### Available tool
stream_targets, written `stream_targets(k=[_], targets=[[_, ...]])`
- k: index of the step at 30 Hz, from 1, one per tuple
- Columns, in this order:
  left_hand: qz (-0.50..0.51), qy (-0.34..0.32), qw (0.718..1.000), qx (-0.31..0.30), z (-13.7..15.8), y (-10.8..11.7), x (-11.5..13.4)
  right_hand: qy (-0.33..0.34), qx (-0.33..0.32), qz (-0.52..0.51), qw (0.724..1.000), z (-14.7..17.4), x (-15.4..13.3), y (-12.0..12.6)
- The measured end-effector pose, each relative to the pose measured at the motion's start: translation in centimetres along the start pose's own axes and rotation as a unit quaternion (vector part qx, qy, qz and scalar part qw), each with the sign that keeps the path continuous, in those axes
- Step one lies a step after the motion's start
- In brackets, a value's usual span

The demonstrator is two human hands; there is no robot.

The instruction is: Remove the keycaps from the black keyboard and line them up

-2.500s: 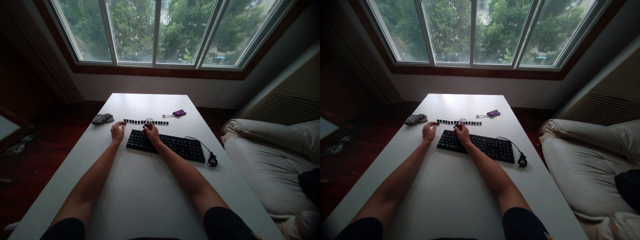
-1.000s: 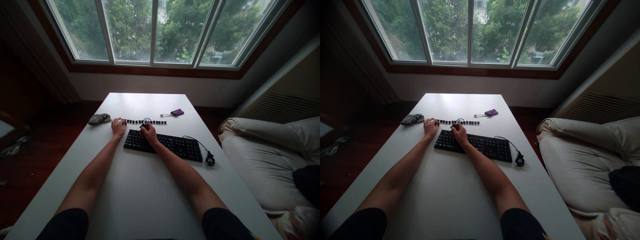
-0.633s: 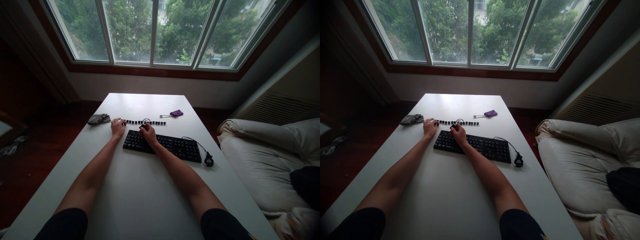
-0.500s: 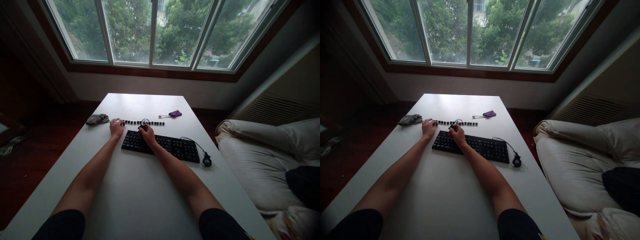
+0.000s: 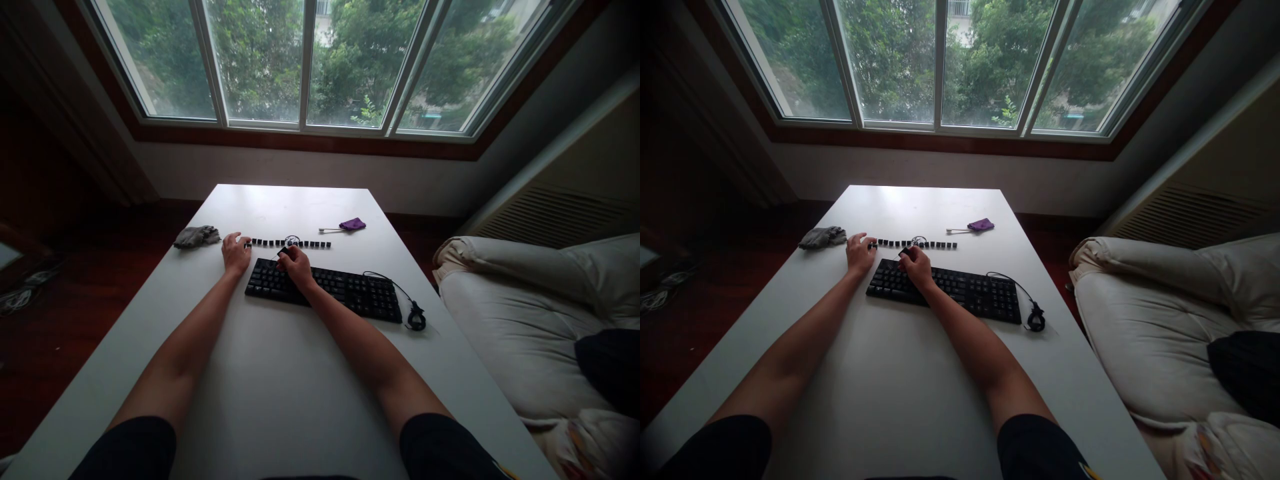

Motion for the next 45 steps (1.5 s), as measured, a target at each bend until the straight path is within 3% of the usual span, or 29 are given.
stream_targets(k=[5,10,19,45], targets=[[-0.001,0.051,0.999,0.016,0.7,1.1,0.1,0.008,-0.004,0.002,1.0,0.1,-0.1,0.0],[-0.017,0.082,0.996,-0.02,1.1,1.4,0.3,0.008,-0.007,0.002,1.0,0.2,-0.3,0.0],[0.0,0.067,0.997,-0.047,0.9,0.9,0.5,0.005,0.0,0.005,1.0,-0.1,0.1,0.0],[0.005,0.056,0.998,-0.042,0.8,0.9,0.5,0.004,-0.005,0.005,1.0,0.2,-0.3,-0.1]])
Point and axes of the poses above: each hand's wrist, its own z-axis away from the middle knuckle, its own y-axis out of the back of the hand, x = y × z, the point moved 5 cm from there along -z, towards the middle knuckle, and after that the axes turned 11 degrees about -y, right-handed, at the moved point
